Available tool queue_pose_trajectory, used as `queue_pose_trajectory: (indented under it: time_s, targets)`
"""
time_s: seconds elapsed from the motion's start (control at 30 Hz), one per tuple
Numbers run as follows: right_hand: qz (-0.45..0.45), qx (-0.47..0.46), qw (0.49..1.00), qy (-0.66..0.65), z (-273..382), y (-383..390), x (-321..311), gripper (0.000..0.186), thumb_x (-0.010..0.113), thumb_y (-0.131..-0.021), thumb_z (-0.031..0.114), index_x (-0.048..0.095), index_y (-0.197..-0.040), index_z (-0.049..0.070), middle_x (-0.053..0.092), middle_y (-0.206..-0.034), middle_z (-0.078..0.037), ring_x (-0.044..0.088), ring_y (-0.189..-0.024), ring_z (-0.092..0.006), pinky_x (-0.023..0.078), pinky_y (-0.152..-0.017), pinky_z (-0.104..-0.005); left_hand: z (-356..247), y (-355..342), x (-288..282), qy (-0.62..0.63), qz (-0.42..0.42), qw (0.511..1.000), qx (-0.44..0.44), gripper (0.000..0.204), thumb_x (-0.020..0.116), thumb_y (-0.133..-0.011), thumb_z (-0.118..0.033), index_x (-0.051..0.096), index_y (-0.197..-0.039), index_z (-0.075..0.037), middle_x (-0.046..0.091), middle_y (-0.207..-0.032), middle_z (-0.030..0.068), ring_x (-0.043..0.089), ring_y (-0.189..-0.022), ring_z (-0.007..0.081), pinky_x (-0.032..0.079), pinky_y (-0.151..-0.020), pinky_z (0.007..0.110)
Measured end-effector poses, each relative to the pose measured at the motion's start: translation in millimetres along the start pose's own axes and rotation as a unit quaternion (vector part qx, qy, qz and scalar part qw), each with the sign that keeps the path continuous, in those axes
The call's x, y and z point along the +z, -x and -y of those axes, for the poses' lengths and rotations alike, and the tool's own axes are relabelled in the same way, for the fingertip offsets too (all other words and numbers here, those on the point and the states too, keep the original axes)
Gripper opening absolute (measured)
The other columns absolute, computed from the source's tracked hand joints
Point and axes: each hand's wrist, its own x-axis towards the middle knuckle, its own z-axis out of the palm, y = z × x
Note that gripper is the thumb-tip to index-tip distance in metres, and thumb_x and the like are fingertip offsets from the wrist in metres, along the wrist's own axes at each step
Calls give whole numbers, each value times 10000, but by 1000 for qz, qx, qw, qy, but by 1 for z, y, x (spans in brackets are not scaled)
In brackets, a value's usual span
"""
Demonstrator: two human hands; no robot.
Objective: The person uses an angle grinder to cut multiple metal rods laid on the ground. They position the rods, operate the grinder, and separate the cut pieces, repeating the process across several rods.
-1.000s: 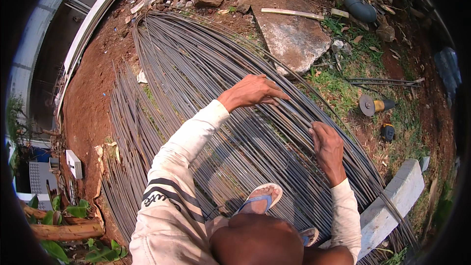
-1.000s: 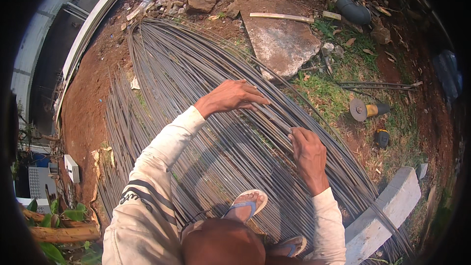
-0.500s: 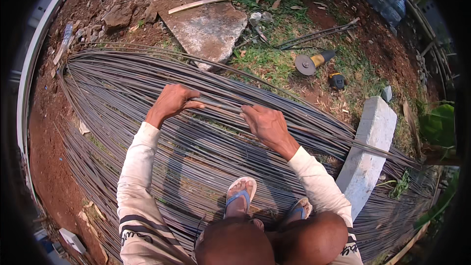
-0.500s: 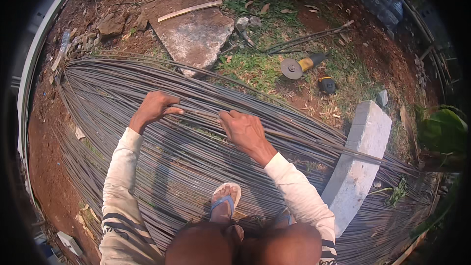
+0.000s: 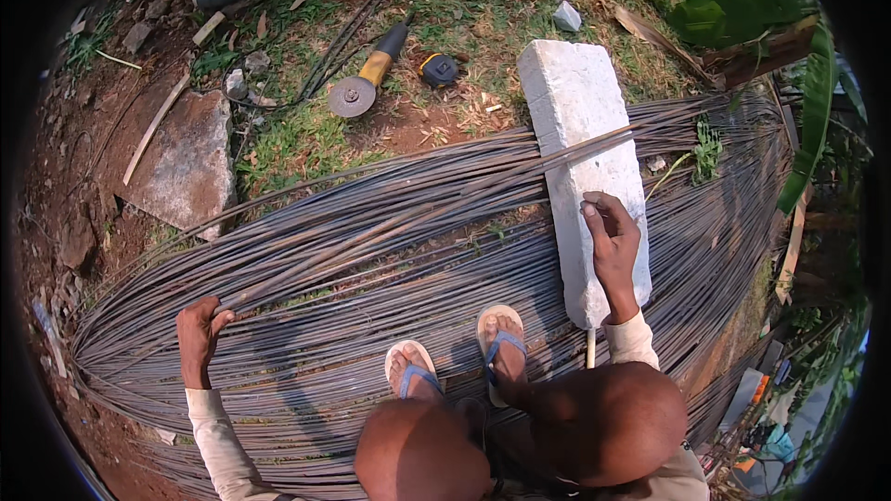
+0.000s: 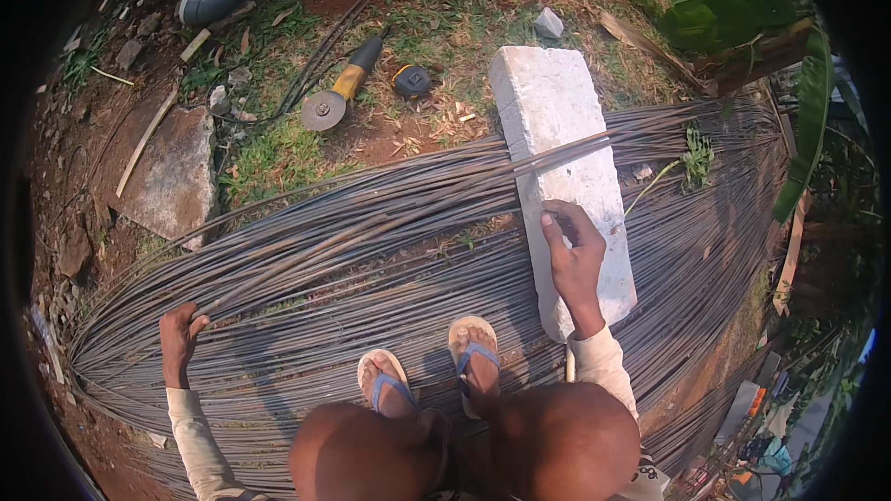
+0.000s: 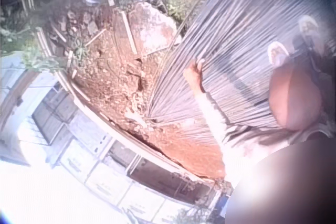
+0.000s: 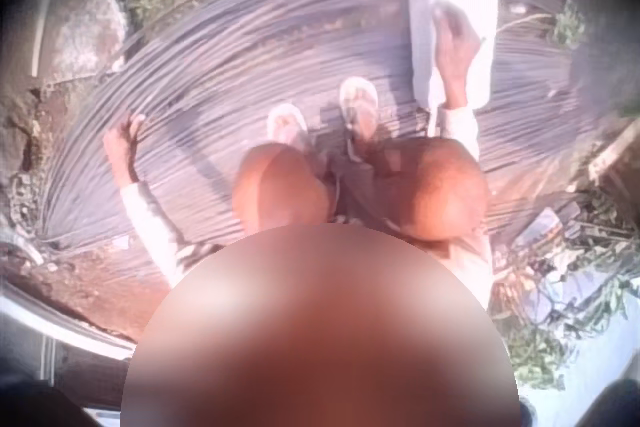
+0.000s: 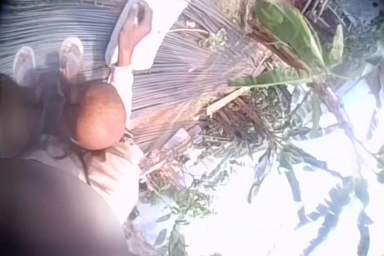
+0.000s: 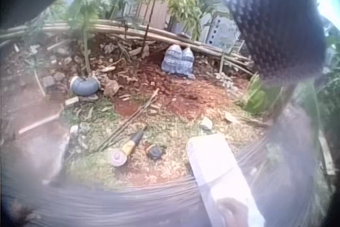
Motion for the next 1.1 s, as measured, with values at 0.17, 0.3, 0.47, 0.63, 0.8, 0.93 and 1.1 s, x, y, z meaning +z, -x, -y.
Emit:
queue_pose_trajectory:
  time_s: [0.17, 0.3, 0.47, 0.63, 0.8, 0.93, 1.1]
  targets:
    - [-188, 97, 970, 120, -113, -1, -99, 302, 751, -1034, 221, 718, -1263, 27, 760, -1165, -87, 717, -1044, -164, 567, -881, -338, 7, -2, 10, 15, -17, 1000, -20, 853, 651, -928, -792, 314, -774, -24, 213, -713, 113, 222, -641, 294, 211, -580, 457]
    - [-154, 26, 970, 188, -119, -25, -98, 271, 739, -1028, 201, 707, -1227, 20, 733, -1149, -114, 710, -1040, -234, 554, -880, -354, 12, 4, 16, -18, -2, 998, -66, 837, 636, -958, -782, 278, -759, -52, 165, -700, 86, 161, -645, 247, 143, -591, 455]
    - [-81, -244, 941, 220, -50, -84, -35, 168, 730, -993, 101, 722, -1144, 29, 686, -1169, -145, 671, -1075, -358, 551, -941, -427, 8, 2, 18, -28, -44, 996, -73, 831, 633, -965, -777, 274, -756, -58, 156, -695, 75, 149, -639, 243, 136, -581, 458]
    - [-32, -288, 946, 146, -10, -101, -10, 140, 705, -1013, 99, 732, -1120, 13, 696, -1117, -142, 676, -1069, -338, 547, -922, -413, -8, -5, 23, -30, -61, 997, -39, 834, 673, -922, -770, 324, -760, -30, 201, -682, 126, 196, -618, 294, 178, -564, 477]
    - [-77, -248, 955, 147, -15, -100, -20, 163, 640, -1064, 121, 749, -1090, 2, 719, -1089, -142, 683, -1037, -313, 544, -906, -398, -59, -46, 47, -13, -72, 997, 6, 780, 742, -886, -721, 449, -734, -14, 330, -639, 165, 304, -584, 370, 249, -541, 475]
    - [-94, -227, 958, 149, -24, -94, -42, 181, 634, -1077, 136, 757, -1084, 5, 733, -1075, -140, 695, -1026, -295, 539, -909, -386, -122, -69, 59, 1, -75, 997, 13, 691, 809, -866, -616, 479, -736, -24, 353, -636, 163, 320, -585, 366, 273, -537, 466]
    - [-93, -182, 967, 155, -25, -82, -36, 166, 657, -1060, 128, 759, -1066, -3, 740, -1059, -148, 708, -1025, -298, 542, -909, -385, -166, -79, 47, -22, -85, 996, 11, 574, 879, -808, -485, 522, -736, -41, 439, -641, 155, 397, -589, 389, 317, -532, 461]
